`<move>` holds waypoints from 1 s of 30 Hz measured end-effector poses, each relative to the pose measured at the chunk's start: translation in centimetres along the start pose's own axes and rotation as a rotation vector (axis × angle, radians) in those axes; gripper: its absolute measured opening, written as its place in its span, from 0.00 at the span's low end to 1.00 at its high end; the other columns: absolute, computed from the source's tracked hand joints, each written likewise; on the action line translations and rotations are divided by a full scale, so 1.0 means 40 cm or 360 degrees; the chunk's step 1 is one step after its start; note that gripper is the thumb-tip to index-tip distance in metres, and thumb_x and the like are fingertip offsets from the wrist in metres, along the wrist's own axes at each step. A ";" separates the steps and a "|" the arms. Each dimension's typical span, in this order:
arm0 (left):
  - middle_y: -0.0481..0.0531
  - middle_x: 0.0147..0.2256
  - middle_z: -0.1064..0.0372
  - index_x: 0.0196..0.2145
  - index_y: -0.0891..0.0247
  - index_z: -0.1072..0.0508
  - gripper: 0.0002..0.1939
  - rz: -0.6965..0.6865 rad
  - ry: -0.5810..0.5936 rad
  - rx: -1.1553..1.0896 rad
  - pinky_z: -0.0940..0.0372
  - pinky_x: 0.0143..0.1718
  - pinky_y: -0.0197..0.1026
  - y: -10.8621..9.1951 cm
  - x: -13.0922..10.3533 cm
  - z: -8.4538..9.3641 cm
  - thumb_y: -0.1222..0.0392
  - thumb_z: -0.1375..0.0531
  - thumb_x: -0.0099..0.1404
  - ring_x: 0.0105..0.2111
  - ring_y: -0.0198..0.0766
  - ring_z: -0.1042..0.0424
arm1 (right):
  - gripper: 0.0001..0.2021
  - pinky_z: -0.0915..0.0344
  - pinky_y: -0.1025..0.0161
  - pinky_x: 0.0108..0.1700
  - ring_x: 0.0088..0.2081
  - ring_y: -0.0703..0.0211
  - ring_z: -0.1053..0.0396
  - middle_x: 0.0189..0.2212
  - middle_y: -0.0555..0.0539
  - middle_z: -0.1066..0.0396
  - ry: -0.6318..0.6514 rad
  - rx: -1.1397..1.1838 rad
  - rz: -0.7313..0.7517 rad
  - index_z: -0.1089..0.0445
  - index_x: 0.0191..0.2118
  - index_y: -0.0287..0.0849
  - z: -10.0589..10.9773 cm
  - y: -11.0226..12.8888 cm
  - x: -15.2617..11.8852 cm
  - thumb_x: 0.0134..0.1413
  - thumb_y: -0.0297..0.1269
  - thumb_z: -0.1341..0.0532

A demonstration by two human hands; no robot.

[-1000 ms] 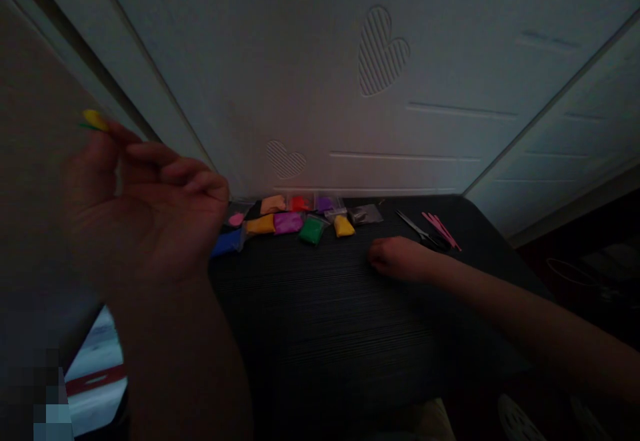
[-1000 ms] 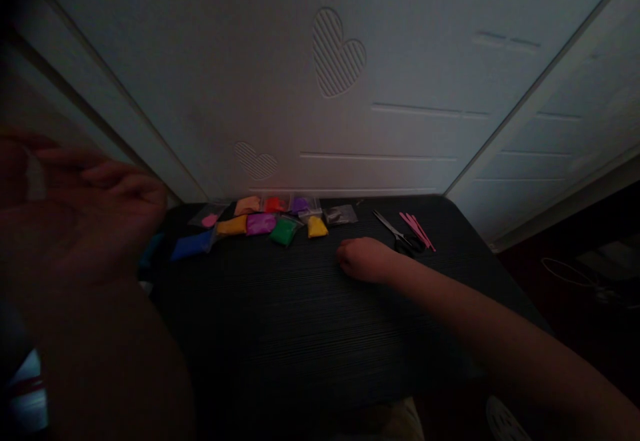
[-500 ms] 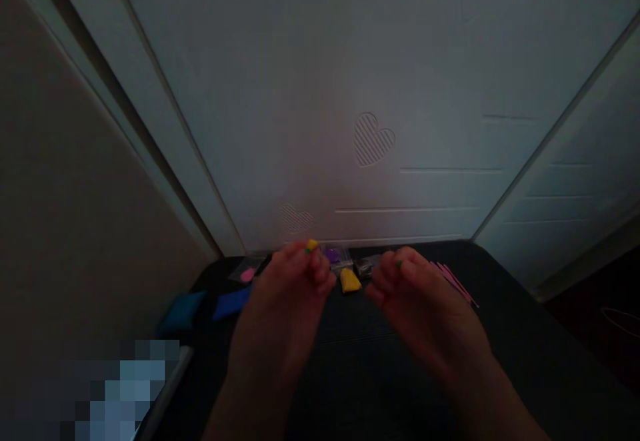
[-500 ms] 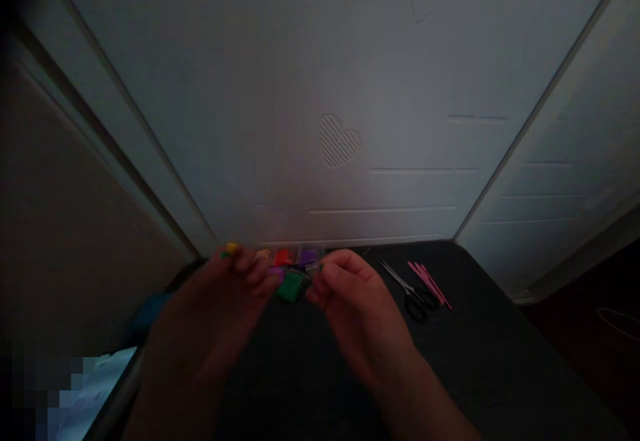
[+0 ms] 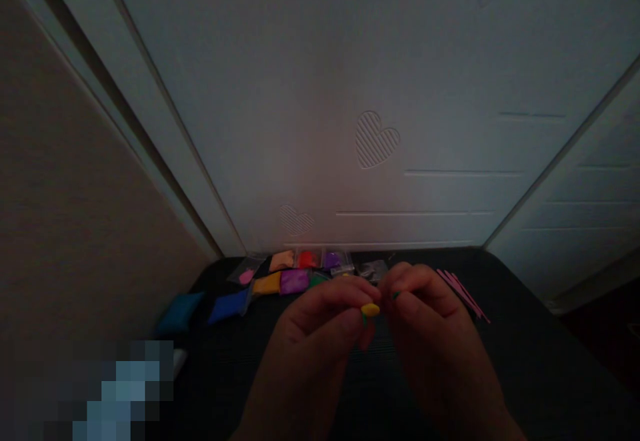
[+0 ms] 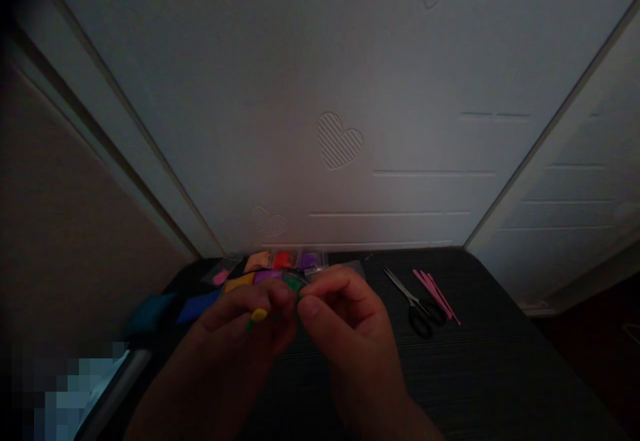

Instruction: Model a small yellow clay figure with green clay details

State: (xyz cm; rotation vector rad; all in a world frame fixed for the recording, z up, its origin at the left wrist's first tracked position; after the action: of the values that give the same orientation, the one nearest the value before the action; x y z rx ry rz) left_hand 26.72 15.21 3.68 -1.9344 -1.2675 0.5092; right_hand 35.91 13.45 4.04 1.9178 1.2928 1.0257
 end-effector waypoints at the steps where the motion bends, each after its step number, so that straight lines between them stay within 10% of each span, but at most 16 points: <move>1: 0.47 0.31 0.32 0.25 0.60 0.26 0.02 0.0003 -0.0010 -0.0004 0.41 0.30 0.33 0.002 0.001 0.001 0.64 0.38 0.50 0.28 0.30 0.38 | 0.01 0.41 0.66 0.31 0.29 0.65 0.41 0.26 0.53 0.37 0.0020 -0.0022 0.0019 0.31 0.27 0.46 -0.001 0.000 0.000 0.44 0.33 0.38; 22: 0.48 0.32 0.32 0.29 0.58 0.25 0.04 -0.0059 0.0121 0.0011 0.40 0.32 0.35 0.003 0.006 0.005 0.63 0.40 0.53 0.30 0.32 0.37 | 0.02 0.38 0.65 0.26 0.26 0.65 0.38 0.28 0.52 0.37 0.0111 -0.0055 0.0077 0.32 0.30 0.46 -0.018 -0.012 -0.003 0.48 0.32 0.40; 30: 0.48 0.31 0.33 0.29 0.60 0.26 0.04 -0.0004 0.0142 0.0031 0.41 0.32 0.34 0.004 0.006 0.005 0.63 0.40 0.53 0.31 0.32 0.37 | 0.09 0.40 0.64 0.33 0.32 0.63 0.38 0.30 0.52 0.37 0.0045 -0.0759 0.0583 0.31 0.35 0.50 -0.024 0.084 -0.018 0.48 0.28 0.40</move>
State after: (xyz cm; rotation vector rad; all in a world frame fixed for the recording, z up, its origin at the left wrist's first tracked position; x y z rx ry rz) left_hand 26.79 15.45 3.46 -1.9178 -1.2041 0.4273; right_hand 36.51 11.67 7.06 1.7925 0.6337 1.3991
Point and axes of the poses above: each hand's wrist, its own x-axis towards the middle knuckle, its own z-axis out of the back of the hand, y = z × x, the point moved 10 cm from there along x, towards the middle knuckle
